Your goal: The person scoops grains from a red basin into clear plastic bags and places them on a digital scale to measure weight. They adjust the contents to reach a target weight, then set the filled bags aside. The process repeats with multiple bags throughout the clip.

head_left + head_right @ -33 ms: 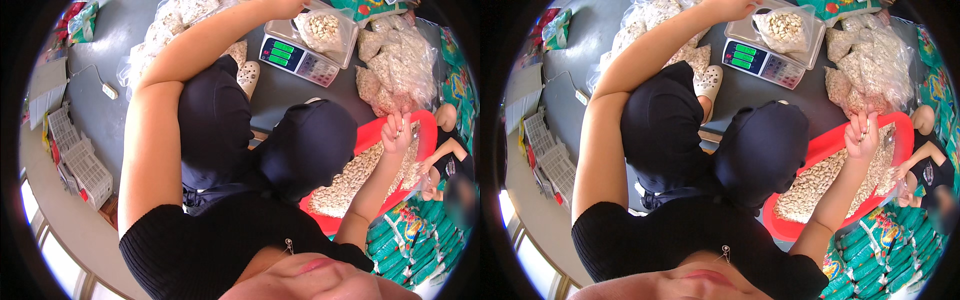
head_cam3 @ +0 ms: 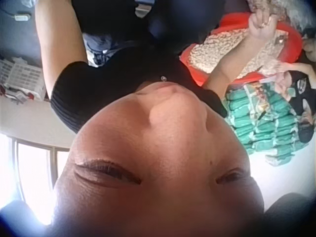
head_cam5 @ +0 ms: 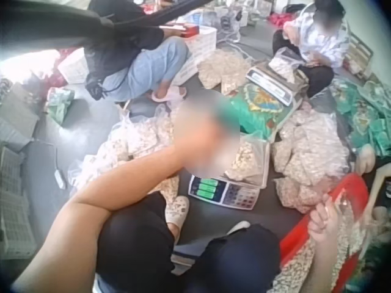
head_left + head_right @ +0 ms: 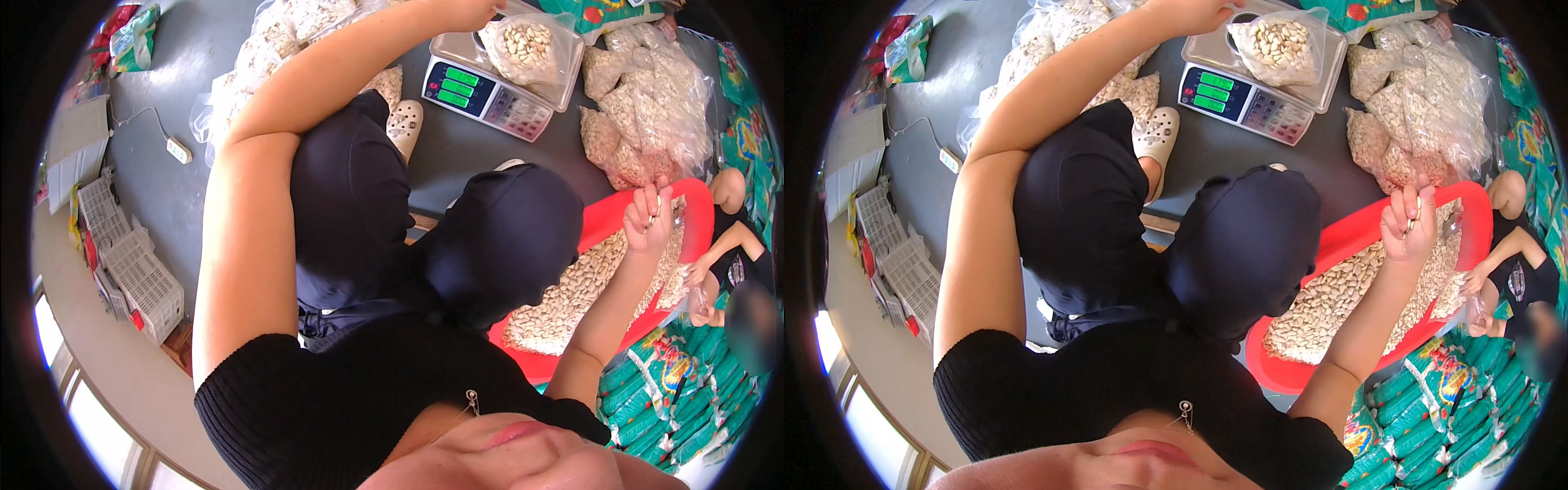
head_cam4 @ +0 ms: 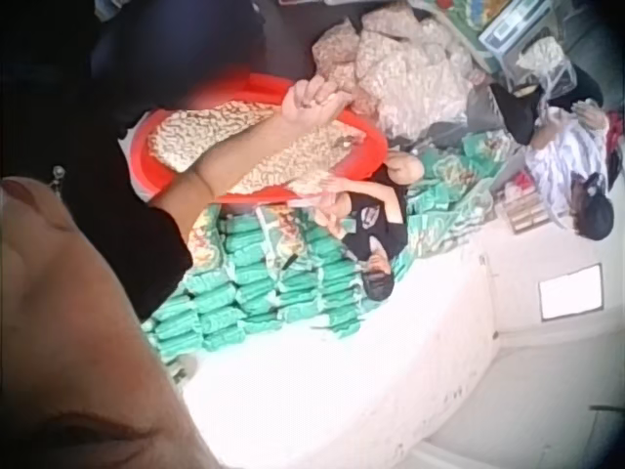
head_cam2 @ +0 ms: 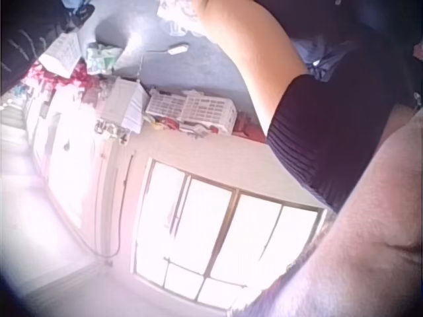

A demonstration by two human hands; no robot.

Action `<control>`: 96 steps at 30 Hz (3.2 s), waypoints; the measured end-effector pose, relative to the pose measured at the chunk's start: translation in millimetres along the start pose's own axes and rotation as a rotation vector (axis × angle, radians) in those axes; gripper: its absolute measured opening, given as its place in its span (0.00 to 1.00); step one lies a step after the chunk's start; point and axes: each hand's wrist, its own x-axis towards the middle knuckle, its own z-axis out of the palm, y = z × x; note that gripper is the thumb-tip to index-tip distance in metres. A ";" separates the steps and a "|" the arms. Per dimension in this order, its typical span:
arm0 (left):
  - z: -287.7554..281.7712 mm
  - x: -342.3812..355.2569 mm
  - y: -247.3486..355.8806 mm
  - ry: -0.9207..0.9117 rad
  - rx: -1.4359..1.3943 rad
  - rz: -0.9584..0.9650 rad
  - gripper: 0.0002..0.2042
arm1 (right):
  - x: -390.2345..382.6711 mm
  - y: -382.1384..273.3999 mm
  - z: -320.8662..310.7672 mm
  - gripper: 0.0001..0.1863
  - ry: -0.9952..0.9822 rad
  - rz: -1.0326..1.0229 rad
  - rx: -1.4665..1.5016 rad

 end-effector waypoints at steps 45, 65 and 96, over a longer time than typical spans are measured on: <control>16.5 4.3 -15.4 -0.116 -0.018 -0.229 0.09 | 61.2 -16.5 22.8 0.16 0.465 -0.252 -0.811; 92.2 36.4 7.2 -0.670 -0.085 -0.275 0.14 | 94.0 -158.9 -185.2 0.48 0.969 -0.441 -2.242; -44.8 -8.3 -83.7 0.145 -0.144 -0.555 0.18 | 259.0 54.5 -39.4 0.13 0.303 -0.251 -0.049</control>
